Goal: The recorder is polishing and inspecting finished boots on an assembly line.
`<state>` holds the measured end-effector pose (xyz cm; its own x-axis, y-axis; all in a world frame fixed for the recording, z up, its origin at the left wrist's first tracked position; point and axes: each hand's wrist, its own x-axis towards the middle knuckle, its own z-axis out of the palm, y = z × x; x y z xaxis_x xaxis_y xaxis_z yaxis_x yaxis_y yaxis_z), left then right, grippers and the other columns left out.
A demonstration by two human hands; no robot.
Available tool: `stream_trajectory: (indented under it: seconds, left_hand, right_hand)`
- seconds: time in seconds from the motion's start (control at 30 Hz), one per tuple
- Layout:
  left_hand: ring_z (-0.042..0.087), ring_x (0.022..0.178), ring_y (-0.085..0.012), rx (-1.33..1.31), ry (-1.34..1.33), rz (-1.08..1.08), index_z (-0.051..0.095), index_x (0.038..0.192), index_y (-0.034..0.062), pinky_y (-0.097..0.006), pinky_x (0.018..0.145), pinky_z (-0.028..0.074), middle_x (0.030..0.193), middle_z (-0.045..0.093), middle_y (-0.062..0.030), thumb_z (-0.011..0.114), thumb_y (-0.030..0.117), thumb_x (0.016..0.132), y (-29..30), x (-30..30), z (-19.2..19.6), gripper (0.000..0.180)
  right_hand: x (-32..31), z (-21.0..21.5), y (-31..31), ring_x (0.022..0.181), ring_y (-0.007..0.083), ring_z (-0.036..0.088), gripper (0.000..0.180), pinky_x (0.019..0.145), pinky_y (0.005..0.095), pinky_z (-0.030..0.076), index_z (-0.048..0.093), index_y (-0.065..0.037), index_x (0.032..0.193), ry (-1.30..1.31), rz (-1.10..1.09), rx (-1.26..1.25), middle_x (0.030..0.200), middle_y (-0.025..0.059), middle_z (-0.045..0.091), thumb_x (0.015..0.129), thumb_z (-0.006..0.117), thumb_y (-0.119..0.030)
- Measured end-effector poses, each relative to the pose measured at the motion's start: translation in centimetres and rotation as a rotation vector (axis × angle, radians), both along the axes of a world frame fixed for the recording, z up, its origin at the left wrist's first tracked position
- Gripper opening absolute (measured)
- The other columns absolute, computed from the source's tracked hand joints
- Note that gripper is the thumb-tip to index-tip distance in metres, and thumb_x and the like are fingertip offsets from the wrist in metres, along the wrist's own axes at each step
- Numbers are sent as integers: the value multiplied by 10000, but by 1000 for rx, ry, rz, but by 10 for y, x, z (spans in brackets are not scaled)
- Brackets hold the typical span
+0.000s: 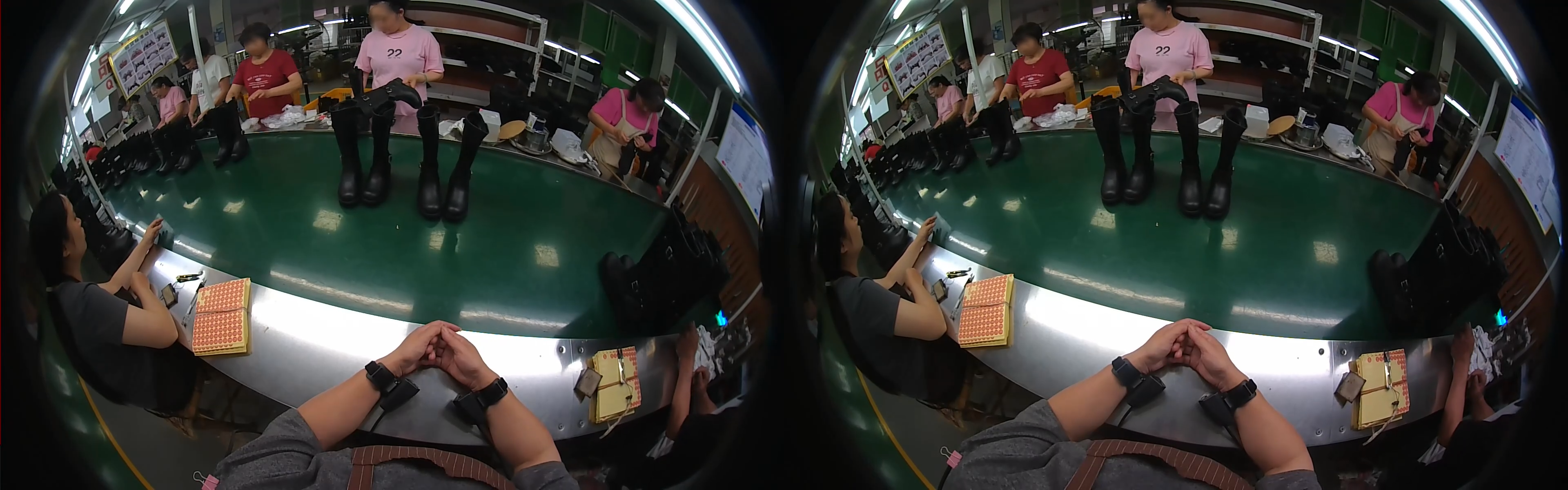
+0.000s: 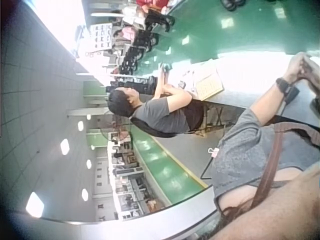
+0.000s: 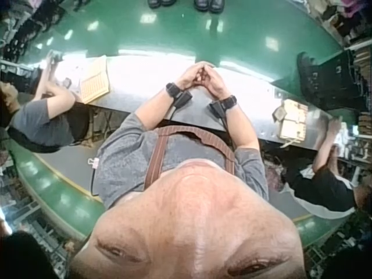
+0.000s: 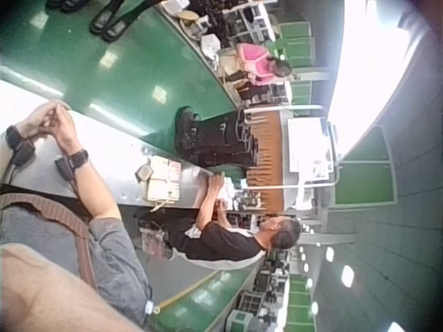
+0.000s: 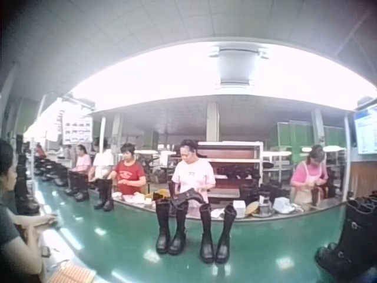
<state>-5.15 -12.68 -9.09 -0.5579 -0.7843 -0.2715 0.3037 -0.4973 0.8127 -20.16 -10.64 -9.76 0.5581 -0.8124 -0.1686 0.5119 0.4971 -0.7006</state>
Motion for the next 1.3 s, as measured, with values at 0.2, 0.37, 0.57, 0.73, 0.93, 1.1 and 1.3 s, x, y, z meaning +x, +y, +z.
stream_trajectory:
  seconds: [0.2, 0.37, 0.57, 0.73, 0.93, 1.1, 1.3]
  left_hand:
    - [419, 488, 23, -17, -2, 0, 572, 1219, 50, -121, 420, 328, 665, 497, 75, 375, 218, 1016, -1, -1, -2, 329]
    - [420, 494, 23, -18, 5, -2, 572, 1221, 50, -118, 429, 332, 670, 505, 72, 375, 217, 1016, 0, -1, 0, 330]
    - [415, 512, 27, -19, -24, -10, 567, 1226, 43, -116, 442, 332, 689, 511, 74, 375, 208, 1015, 2, 1, 7, 330]
    - [397, 505, 27, -16, -50, 1, 563, 1231, 40, -119, 438, 325, 683, 497, 79, 373, 205, 1014, 2, 1, 8, 332]
    - [392, 492, 23, 1, -57, 6, 563, 1229, 34, -124, 428, 312, 656, 483, 80, 357, 213, 1016, 3, 0, 6, 347]
    - [400, 486, 12, 19, -28, -5, 560, 1240, 30, -138, 433, 324, 635, 476, 77, 350, 227, 1015, 2, -1, 7, 366]
    - [406, 480, 4, 31, -40, 11, 559, 1244, 22, -150, 439, 335, 624, 472, 73, 360, 237, 1013, 2, -1, 9, 373]
  right_hand:
    - [0, 1, 1, 814, 158, 605, 376, 807, 342, 515, 576, -45, 995, 8, -1, -2, 904, 59, 620, 1055, 331, -324]
    - [0, 4, 1, 817, 163, 600, 387, 810, 350, 506, 578, -46, 990, 40, -9, 22, 906, 60, 618, 1057, 319, -325]
    - [-1, 2, 1, 818, 161, 595, 394, 816, 351, 505, 580, -45, 990, 20, -4, 4, 910, 59, 617, 1057, 315, -329]
    - [-1, 0, 1, 829, 158, 590, 397, 814, 355, 504, 578, -47, 1002, 31, 9, -3, 924, 57, 614, 1059, 306, -330]
    - [-1, 2, 0, 821, 150, 584, 402, 817, 349, 502, 573, -45, 1008, 41, 16, -17, 911, 48, 605, 1060, 300, -334]
    - [-1, 0, 0, 792, 127, 610, 380, 764, 289, 526, 570, -51, 1002, -1, -4, -10, 891, 31, 616, 1057, 329, -340]
    - [-1, -4, -1, 804, 146, 590, 381, 825, 352, 515, 565, -49, 986, -5, 12, -1, 897, 46, 605, 1056, 328, -339]
